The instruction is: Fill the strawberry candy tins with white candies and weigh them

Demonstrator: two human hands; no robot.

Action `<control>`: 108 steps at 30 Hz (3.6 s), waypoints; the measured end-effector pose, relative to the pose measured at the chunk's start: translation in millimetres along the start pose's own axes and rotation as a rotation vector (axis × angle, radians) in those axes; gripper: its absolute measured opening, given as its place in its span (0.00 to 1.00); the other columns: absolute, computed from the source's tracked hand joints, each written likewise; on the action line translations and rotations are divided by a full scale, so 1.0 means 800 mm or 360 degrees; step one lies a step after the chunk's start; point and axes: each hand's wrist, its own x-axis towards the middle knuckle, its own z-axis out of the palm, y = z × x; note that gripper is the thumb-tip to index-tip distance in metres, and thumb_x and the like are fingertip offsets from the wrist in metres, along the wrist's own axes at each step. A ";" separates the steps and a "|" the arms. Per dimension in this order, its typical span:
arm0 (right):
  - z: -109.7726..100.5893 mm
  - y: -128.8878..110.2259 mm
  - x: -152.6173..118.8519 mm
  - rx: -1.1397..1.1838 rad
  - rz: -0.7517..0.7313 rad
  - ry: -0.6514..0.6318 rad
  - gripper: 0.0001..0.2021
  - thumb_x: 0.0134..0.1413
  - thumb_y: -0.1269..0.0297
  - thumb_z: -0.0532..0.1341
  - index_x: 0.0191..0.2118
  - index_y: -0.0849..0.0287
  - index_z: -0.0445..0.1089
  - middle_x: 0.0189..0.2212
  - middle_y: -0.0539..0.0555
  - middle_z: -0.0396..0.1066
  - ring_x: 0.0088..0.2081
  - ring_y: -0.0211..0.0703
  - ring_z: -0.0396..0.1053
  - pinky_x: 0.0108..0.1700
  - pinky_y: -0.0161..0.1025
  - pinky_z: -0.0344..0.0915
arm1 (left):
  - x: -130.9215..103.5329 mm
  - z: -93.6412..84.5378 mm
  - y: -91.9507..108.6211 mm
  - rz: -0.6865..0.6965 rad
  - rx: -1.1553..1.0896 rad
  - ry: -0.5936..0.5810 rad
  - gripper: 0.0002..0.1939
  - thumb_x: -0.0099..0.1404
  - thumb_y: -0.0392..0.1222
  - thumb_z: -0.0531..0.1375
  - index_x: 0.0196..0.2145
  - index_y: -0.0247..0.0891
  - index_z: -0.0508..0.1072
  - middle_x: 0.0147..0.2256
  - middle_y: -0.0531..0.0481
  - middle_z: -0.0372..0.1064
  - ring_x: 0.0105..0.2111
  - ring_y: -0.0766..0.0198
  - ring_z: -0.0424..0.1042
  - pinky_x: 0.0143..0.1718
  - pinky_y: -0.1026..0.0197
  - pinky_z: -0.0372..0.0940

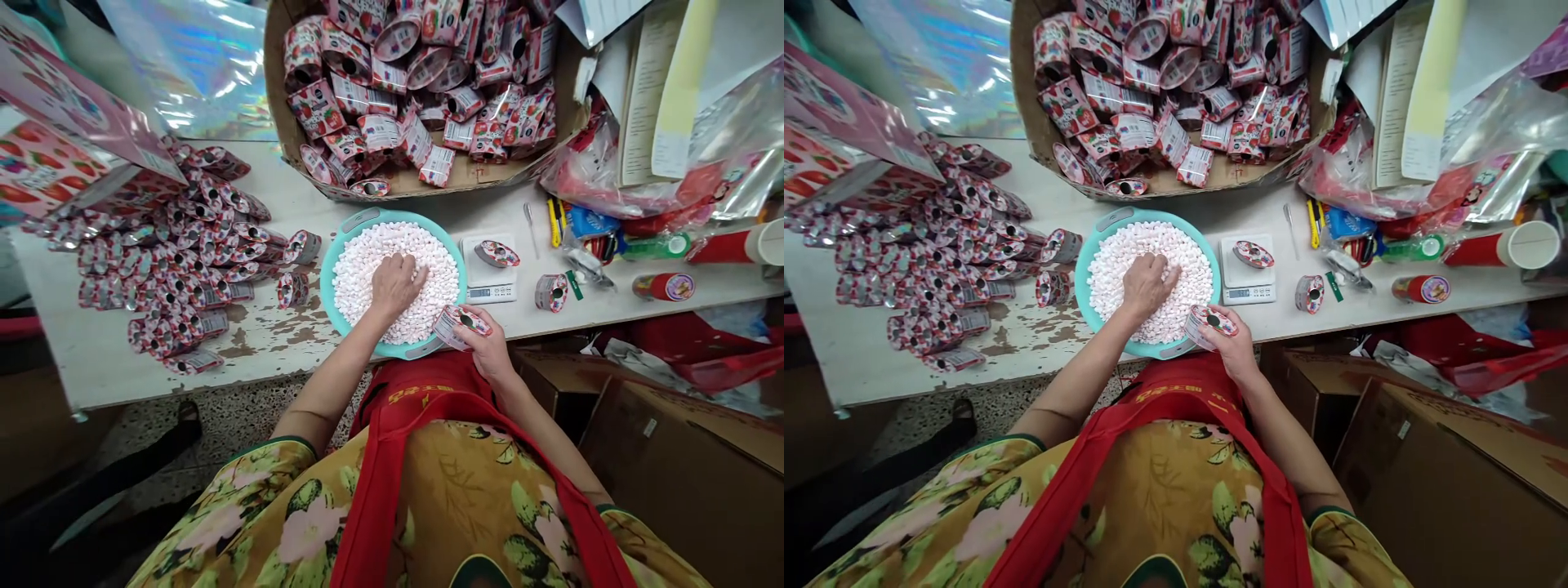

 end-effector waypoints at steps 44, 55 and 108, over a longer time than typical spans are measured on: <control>0.117 -0.054 0.049 -0.1393 -0.0928 -0.0102 0.12 0.49 0.63 0.67 0.42 0.54 0.73 0.41 0.55 0.76 0.44 0.52 0.73 0.45 0.45 0.70 | 0.006 -0.103 0.062 -0.0825 -0.2540 0.0463 0.24 0.63 0.61 0.64 0.26 0.39 0.63 0.21 0.57 0.60 0.23 0.70 0.67 0.27 0.65 0.65; 0.117 -0.058 0.050 -0.1321 -0.0942 -0.0105 0.11 0.49 0.65 0.68 0.41 0.55 0.72 0.40 0.55 0.75 0.44 0.51 0.72 0.45 0.43 0.67 | 0.005 -0.111 0.066 -0.0699 -0.2547 0.0426 0.21 0.65 0.61 0.63 0.31 0.39 0.68 0.22 0.56 0.61 0.21 0.71 0.66 0.24 0.66 0.64; 0.100 -0.026 0.041 -0.1150 -0.0969 -0.0249 0.17 0.48 0.70 0.64 0.47 0.55 0.74 0.45 0.55 0.76 0.48 0.51 0.73 0.52 0.45 0.68 | -0.016 -0.090 0.062 -0.0819 -0.2802 0.0512 0.28 0.58 0.62 0.68 0.24 0.39 0.59 0.18 0.61 0.53 0.13 0.76 0.56 0.13 0.67 0.46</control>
